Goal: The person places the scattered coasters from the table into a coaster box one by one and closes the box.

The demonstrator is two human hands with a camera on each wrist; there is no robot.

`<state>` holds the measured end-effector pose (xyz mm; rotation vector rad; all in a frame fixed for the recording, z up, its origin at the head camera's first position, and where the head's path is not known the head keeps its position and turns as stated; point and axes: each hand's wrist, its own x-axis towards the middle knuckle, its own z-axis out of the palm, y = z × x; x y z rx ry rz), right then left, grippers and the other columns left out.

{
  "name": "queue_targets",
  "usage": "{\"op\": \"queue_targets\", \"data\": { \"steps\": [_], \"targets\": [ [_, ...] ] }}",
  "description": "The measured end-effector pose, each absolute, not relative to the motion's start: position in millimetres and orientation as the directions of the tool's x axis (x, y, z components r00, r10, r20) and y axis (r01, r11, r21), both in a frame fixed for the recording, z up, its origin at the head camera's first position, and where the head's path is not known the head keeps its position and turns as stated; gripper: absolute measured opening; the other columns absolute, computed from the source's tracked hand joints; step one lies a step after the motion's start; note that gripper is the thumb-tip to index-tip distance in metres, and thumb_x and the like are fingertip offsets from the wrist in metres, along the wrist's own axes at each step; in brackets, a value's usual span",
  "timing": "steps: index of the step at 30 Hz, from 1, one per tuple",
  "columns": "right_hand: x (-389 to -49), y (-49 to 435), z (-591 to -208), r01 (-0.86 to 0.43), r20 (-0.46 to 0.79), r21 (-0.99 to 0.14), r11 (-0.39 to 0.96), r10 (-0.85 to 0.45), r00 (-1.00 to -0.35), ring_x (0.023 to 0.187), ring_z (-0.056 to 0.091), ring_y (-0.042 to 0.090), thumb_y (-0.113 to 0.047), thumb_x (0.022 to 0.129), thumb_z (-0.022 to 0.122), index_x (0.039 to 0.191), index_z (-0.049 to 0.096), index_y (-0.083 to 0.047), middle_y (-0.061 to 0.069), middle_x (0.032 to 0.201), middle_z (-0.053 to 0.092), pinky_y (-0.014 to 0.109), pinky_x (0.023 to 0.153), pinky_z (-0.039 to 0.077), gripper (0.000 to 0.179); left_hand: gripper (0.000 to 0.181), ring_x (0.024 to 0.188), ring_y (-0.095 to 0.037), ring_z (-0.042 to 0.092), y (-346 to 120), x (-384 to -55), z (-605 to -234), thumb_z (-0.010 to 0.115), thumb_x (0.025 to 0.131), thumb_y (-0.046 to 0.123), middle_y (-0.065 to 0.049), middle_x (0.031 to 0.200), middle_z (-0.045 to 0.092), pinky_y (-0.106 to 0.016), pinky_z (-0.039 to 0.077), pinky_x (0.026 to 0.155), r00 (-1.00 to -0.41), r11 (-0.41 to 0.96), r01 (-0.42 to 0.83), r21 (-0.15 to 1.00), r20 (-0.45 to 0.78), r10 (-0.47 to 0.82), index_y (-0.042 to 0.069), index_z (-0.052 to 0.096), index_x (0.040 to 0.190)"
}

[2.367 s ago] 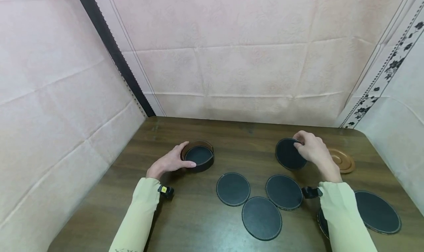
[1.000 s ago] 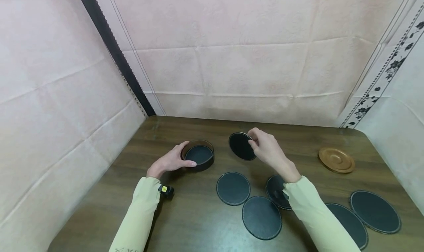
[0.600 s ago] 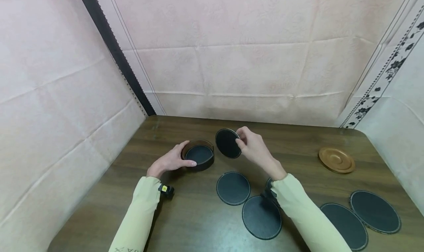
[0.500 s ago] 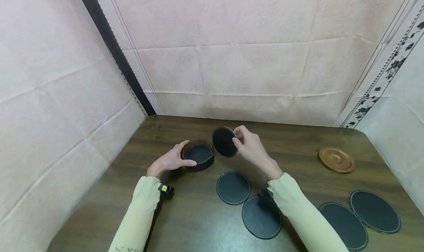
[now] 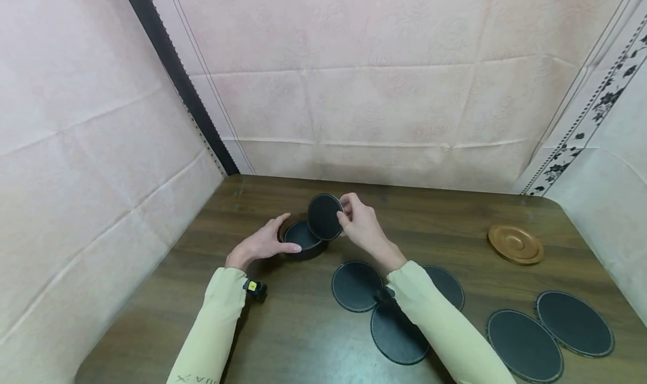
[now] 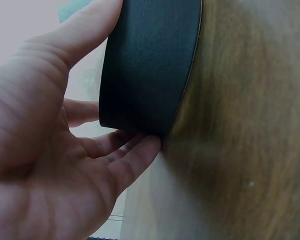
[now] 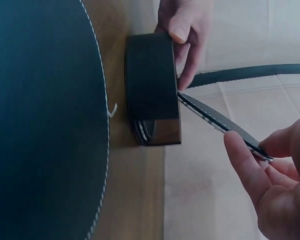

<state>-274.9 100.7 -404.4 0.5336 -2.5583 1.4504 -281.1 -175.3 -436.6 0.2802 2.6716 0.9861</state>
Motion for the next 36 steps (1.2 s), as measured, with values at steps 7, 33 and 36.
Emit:
{"op": "queue_targets", "data": {
  "steps": [7, 33, 36],
  "targets": [
    [-279, 85, -410, -0.345, 0.263, -0.825, 0.448, -0.236, -0.936, 0.061, 0.069, 0.025, -0.009, 0.096, 0.062, 0.122, 0.052, -0.006, 0.016, 0.092, 0.063, 0.040, 0.058, 0.059, 0.028, 0.107, 0.129, -0.032, 0.043, -175, -281, -436, 0.078, 0.074, 0.058, -0.015, 0.156, 0.030, -0.057, 0.035, 0.111, -0.942, 0.747, 0.080, 0.660, -0.194, 0.272, 0.021, 0.020, 0.157],
    [-288, 56, -419, -0.235, 0.094, -0.809, 0.539, -0.275, -0.957, 0.081, 0.063, 0.019, -0.018, 0.094, 0.064, 0.119, 0.064, -0.006, 0.009, 0.096, 0.068, 0.032, 0.073, 0.054, 0.028, 0.107, 0.127, -0.032, 0.045, -176, -282, -437, 0.079, 0.075, 0.056, -0.014, 0.150, 0.034, -0.056, 0.036, 0.110, -0.943, 0.739, 0.098, 0.667, -0.175, 0.283, 0.019, 0.021, 0.157],
    [-288, 60, -416, -0.243, 0.095, -0.771, 0.588, -0.271, -0.958, 0.093, 0.063, 0.022, -0.020, 0.093, 0.064, 0.120, 0.064, -0.008, 0.009, 0.104, 0.069, 0.038, 0.082, 0.052, 0.030, 0.109, 0.128, -0.031, 0.045, -176, -282, -438, 0.079, 0.074, 0.058, -0.014, 0.150, 0.035, -0.054, 0.036, 0.110, -0.942, 0.737, 0.108, 0.667, -0.169, 0.291, 0.019, 0.021, 0.157]
  ]
}}
